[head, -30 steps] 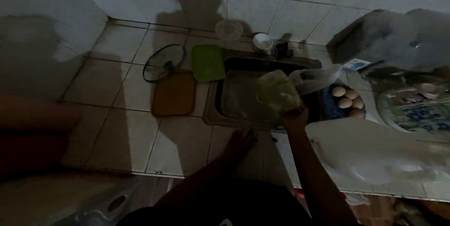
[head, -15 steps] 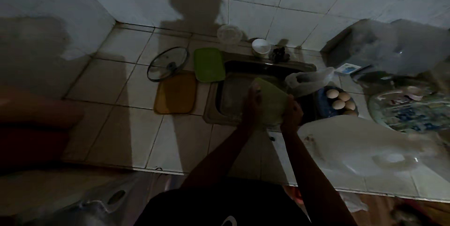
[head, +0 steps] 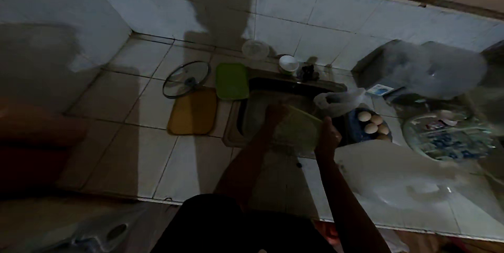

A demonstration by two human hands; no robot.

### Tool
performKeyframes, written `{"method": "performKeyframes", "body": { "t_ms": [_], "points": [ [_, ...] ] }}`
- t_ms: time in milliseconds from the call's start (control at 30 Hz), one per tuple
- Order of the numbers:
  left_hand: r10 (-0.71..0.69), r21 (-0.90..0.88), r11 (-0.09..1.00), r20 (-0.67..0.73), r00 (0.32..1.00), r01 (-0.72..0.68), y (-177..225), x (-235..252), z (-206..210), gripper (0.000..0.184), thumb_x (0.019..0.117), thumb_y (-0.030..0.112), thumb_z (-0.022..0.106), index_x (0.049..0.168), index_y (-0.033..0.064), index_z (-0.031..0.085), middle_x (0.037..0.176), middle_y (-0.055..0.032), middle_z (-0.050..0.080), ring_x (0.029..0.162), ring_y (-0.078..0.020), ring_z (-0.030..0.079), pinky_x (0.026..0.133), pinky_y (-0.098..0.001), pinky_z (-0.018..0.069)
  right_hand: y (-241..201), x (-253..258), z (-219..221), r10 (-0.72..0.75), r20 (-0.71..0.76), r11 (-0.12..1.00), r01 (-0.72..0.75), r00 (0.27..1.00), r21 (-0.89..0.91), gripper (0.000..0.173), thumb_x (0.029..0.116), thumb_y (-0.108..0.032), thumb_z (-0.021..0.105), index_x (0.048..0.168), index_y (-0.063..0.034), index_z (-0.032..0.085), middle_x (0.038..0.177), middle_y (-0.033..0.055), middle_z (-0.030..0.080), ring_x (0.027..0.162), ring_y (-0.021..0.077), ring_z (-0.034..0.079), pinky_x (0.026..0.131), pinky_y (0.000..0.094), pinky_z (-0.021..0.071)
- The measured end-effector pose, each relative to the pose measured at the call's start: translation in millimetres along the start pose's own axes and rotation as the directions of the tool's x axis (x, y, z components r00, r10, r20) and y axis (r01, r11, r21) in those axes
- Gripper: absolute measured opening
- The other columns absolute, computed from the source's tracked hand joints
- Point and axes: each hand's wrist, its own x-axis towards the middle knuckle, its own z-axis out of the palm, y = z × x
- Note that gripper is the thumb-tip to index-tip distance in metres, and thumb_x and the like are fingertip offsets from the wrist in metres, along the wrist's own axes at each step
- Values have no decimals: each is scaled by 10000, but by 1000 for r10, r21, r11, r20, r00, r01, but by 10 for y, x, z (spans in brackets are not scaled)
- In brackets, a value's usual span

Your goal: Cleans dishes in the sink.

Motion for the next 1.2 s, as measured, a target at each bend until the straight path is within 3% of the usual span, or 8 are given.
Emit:
{"method": "performKeyframes", "body": {
  "t_ms": [200, 300, 433, 567, 800, 900, 1067, 1200],
  "points": [
    [347, 184, 918, 60, 936, -352, 214, -61, 24, 378, 1107, 252, 456, 1269, -41, 632, 1195, -267, 661, 1098, -399, 649, 968, -543, 507, -243, 93, 58, 21, 332, 756, 202, 943, -623, 380, 1097, -145, 429, 1291, 138, 593, 1304, 337, 601, 1264, 434, 569, 1102, 513, 420],
    [478, 263, 831, 113, 871, -490, 471, -214, 230, 344, 1087, 231, 497, 1229, -40, 656, 1086, -249, 704, 1028, -390, 693, 933, -545, 534, -344, 44, 212, -114, 253, 803, 239, 961, -546, 310, 1068, -57, 451, 1168, 167, 640, 1080, 308, 679, 1059, 372, 659, 983, 468, 497],
    [270, -48, 961, -30, 962, -271, 267, 119, -55, 431, 1122, 277, 406, 1236, -77, 624, 1112, -257, 655, 989, -335, 637, 909, -490, 506, -446, 94, 245, 103, 7, 973, -100, 995, -208, 550, 1122, -364, 359, 935, 88, 611, 746, 66, 526, 678, 95, 539, 687, 290, 494],
    [276, 45, 960, -13, 961, -275, 283, 22, -19, 436, 1123, 317, 391, 1239, -45, 604, 1057, -280, 660, 932, -414, 669, 829, -561, 542, -501, 104, 213, 137, 133, 942, -88, 982, -323, 596, 1134, -355, 252, 1210, 135, 583, 1078, 246, 620, 969, 248, 603, 901, 406, 502],
    [296, -39, 954, -22, 955, -297, 256, 61, 92, 383, 1113, 265, 442, 1175, -66, 625, 1006, -250, 655, 880, -352, 652, 807, -496, 547, -424, 146, 196, 31, 173, 792, 81, 984, -605, 558, 1127, -333, 346, 1044, 121, 659, 921, 235, 647, 871, 296, 626, 827, 465, 509],
    [302, 125, 940, 125, 945, -317, 547, -162, 226, 380, 1098, 271, 472, 1328, -2, 604, 1102, -244, 694, 1031, -379, 686, 928, -540, 533, -424, 104, 187, -43, 304, 674, 252, 952, -695, 402, 1099, -128, 401, 1332, 162, 555, 1220, 375, 626, 1176, 479, 611, 1049, 561, 444],
    [403, 66, 909, 121, 907, -412, 245, 244, 211, 418, 1115, 286, 429, 1179, -70, 638, 1052, -252, 675, 969, -369, 674, 893, -525, 534, -416, 133, 223, 96, 18, 830, -70, 995, -553, 631, 1123, -405, 320, 1022, 126, 645, 907, 223, 629, 837, 268, 614, 799, 444, 512],
    [378, 14, 925, 84, 922, -381, 4, 412, 119, 393, 1097, 291, 487, 1263, -39, 624, 1153, -257, 682, 1072, -383, 675, 957, -547, 520, -438, 213, 143, 125, -66, 870, -142, 990, -473, 643, 1124, -415, 309, 1150, 145, 623, 1080, 285, 636, 983, 311, 623, 909, 465, 496]
  ]
}}
